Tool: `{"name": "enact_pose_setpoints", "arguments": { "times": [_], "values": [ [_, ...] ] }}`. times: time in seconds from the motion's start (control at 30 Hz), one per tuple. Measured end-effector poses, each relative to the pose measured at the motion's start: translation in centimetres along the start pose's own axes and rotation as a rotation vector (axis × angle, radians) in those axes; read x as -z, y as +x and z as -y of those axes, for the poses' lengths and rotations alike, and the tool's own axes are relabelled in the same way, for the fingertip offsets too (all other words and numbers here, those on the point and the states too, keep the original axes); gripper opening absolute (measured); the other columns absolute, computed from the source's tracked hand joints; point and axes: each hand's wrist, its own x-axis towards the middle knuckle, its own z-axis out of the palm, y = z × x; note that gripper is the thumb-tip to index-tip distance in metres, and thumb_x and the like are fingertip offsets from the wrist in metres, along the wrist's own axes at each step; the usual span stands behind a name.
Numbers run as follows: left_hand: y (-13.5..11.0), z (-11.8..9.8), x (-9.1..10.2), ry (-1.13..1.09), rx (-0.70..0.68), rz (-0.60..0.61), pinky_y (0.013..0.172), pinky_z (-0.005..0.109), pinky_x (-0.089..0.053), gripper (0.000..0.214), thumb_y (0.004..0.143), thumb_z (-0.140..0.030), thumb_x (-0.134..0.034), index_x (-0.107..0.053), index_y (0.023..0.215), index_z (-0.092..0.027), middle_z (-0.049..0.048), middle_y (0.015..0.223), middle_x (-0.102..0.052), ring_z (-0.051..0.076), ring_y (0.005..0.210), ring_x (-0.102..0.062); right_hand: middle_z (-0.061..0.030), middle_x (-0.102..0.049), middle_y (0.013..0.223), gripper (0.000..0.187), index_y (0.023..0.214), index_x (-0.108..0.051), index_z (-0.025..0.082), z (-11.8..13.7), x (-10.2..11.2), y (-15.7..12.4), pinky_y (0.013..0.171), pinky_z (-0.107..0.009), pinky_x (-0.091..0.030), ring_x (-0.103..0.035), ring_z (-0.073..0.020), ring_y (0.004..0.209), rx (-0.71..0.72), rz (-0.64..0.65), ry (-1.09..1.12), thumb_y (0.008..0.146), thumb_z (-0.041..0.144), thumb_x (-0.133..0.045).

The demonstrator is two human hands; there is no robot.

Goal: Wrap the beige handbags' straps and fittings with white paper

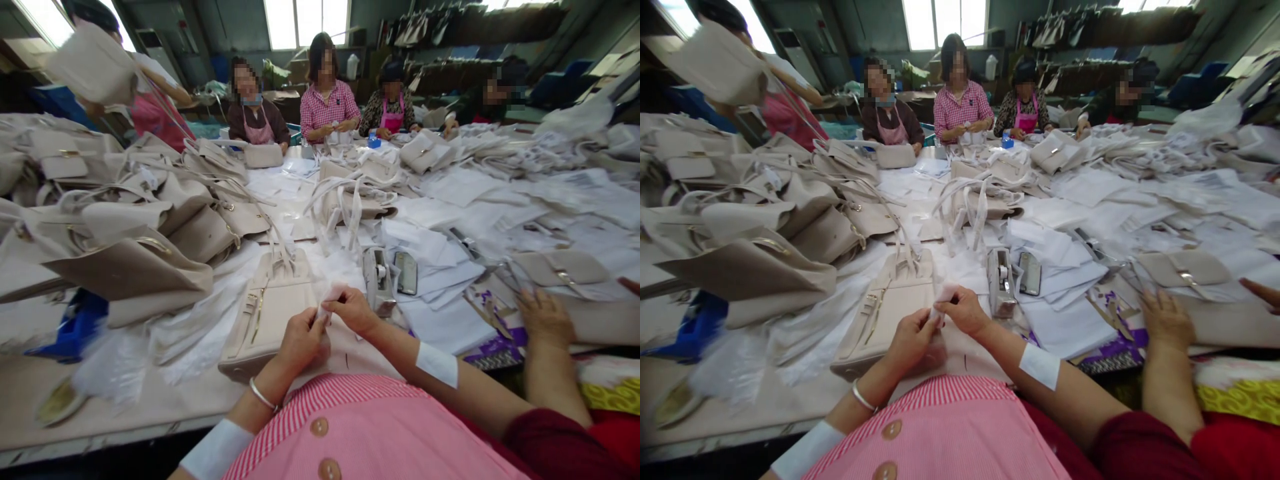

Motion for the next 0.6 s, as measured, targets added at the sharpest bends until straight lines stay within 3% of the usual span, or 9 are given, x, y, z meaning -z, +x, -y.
{"name": "enact_pose_setpoints", "arguments": {
  "times": [0.13,0.23,0.3,0.4,0.43,0.5,0.6],
  "values": [
    [0.1,0.3,-0.6,0.102,-0.068,-0.044,0.063,0.026,-0.04,0.03,0.092,-0.035,-0.043,-0.059,0.073,-0.019,0.0018,0.067,-0.062,0.015,0.064,-0.055,0.0011,-0.064,0.062,0.017,0.07,-0.065,0.015,-0.5,-0.4,0.0,0.057,-0.025,-0.045,-0.057,-0.0131,0.058,-0.051,-0.045,-0.053,0.069,0.03,-0.072],
    [0.3,0.2,-0.5,0.13,-0.037,-0.072,0.064,0.026,-0.04,0.029,0.092,-0.033,-0.043,-0.06,0.074,-0.019,0.0032,0.069,-0.065,0.016,0.065,-0.058,-0.0003,-0.064,0.065,0.019,0.078,-0.067,0.014,-0.2,0.6,-0.3,0.057,-0.025,-0.045,-0.056,-0.0131,0.058,-0.057,0.029,-0.157,0.073,0.032,-0.067],
    [0.6,0.2,-0.4,0.151,0.0,-0.101,0.062,0.027,-0.04,0.03,0.092,-0.035,-0.043,-0.06,0.072,-0.019,0.0029,0.066,-0.065,0.016,0.063,-0.059,-0.0037,-0.068,0.08,0.026,0.093,-0.068,0.015,0.2,2.8,-0.7,0.064,-0.027,-0.047,-0.057,-0.0143,0.065,0.036,0.005,-0.31,0.075,0.033,-0.066],
    [0.9,0.4,-0.6,0.196,0.017,-0.12,0.059,0.028,-0.039,0.033,0.092,-0.037,-0.043,-0.058,0.07,-0.019,0.0024,0.062,-0.064,0.017,0.059,-0.058,-0.0102,-0.067,0.101,0.035,0.109,-0.066,0.015,-0.1,8.3,-1.3,0.079,-0.032,-0.046,-0.059,-0.0184,0.081,0.076,-0.353,-0.532,0.08,0.034,-0.061],
    [1.0,0.5,-0.7,0.21,0.011,-0.117,0.059,0.028,-0.039,0.033,0.093,-0.038,-0.042,-0.058,0.07,-0.02,0.0024,0.062,-0.064,0.017,0.059,-0.058,-0.0119,-0.067,0.101,0.033,0.105,-0.068,0.014,-0.6,10.3,-1.5,0.081,-0.033,-0.045,-0.059,-0.0203,0.085,-0.003,-0.486,-0.558,0.08,0.033,-0.059],
    [1.1,0.6,-0.9,0.242,-0.007,-0.109,0.059,0.028,-0.039,0.032,0.093,-0.038,-0.042,-0.058,0.071,-0.02,0.0023,0.062,-0.064,0.017,0.06,-0.059,-0.0131,-0.069,0.09,0.022,0.086,-0.072,0.014,-2.0,13.4,-1.7,0.078,-0.032,-0.044,-0.059,-0.0231,0.088,-0.215,-0.614,-0.533,0.078,0.031,-0.059],
    [1.3,0.4,-1.1,0.285,-0.022,-0.105,0.059,0.027,-0.038,0.032,0.092,-0.038,-0.042,-0.058,0.072,-0.02,0.0018,0.062,-0.063,0.017,0.06,-0.059,-0.0099,-0.066,0.065,0.02,0.061,-0.068,0.015,-4.3,15.0,-1.6,0.066,-0.029,-0.043,-0.061,-0.0223,0.075,-0.379,-0.591,-0.422,0.073,0.029,-0.061]
  ]
}}
